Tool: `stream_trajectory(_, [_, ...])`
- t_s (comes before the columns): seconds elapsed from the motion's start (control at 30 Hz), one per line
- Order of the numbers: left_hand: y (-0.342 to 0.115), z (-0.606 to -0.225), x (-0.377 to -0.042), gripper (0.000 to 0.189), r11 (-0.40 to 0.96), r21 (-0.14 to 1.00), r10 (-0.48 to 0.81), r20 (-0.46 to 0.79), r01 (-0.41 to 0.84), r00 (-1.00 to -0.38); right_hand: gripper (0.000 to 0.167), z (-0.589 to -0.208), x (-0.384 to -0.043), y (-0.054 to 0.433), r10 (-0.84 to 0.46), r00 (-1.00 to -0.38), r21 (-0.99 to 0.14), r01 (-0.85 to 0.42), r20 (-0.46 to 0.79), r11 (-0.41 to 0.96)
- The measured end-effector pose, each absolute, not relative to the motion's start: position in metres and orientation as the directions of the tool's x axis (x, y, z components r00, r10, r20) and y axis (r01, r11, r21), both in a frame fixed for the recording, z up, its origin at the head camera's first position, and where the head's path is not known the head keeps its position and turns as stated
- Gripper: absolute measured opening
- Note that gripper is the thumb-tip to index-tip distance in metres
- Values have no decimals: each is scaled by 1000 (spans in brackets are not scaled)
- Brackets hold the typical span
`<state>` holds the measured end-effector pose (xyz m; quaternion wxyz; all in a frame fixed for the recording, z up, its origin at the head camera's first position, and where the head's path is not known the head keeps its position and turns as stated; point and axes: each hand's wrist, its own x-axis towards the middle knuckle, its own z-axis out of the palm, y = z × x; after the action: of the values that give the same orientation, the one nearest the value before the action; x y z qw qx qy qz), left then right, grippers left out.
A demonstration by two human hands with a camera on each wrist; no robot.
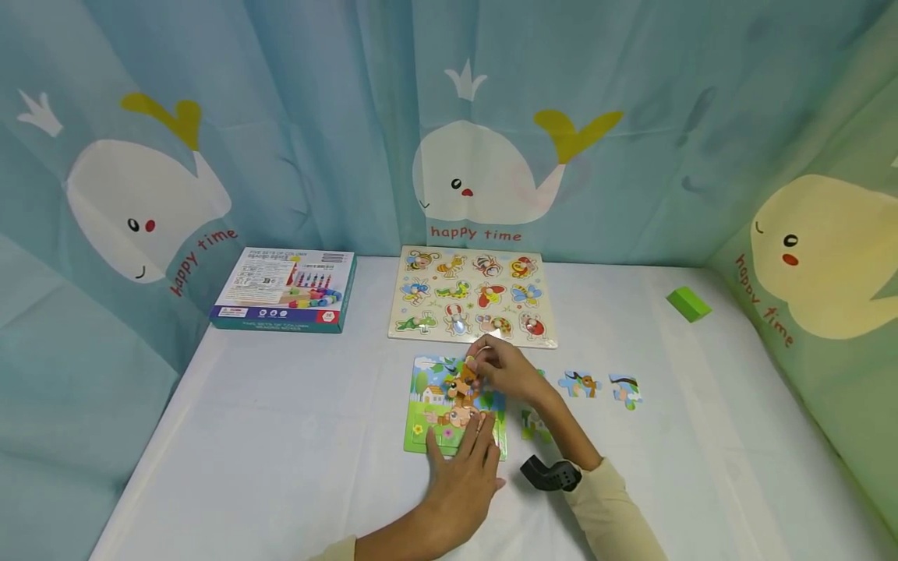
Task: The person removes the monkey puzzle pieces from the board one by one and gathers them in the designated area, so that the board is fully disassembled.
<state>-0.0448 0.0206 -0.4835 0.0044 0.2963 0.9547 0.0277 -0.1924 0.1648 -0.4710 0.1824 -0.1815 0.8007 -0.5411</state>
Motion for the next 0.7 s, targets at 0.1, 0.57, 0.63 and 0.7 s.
stream_trajectory(0.1, [21, -483, -45, 47, 824, 57, 563, 13, 563, -826, 18, -471, -193, 165, -471, -878, -942, -87, -81, 325])
stream_trajectory(0.57, [21, -482, -43, 49, 837, 36, 546, 1, 546, -838, 25, -464, -190, 176, -412, -911, -943, -110, -31, 313])
stream_trajectory(0.63, [21, -483, -42, 50, 838, 26, 546, 1, 546, -838, 27, -462, -188, 180, -425, -905, -950, -99, -38, 297])
stream_trajectory(0.7, [20, -484, -41, 50, 838, 22, 546, 4, 546, -838, 30, -460, -185, 184, -429, -902, -950, -95, -44, 297])
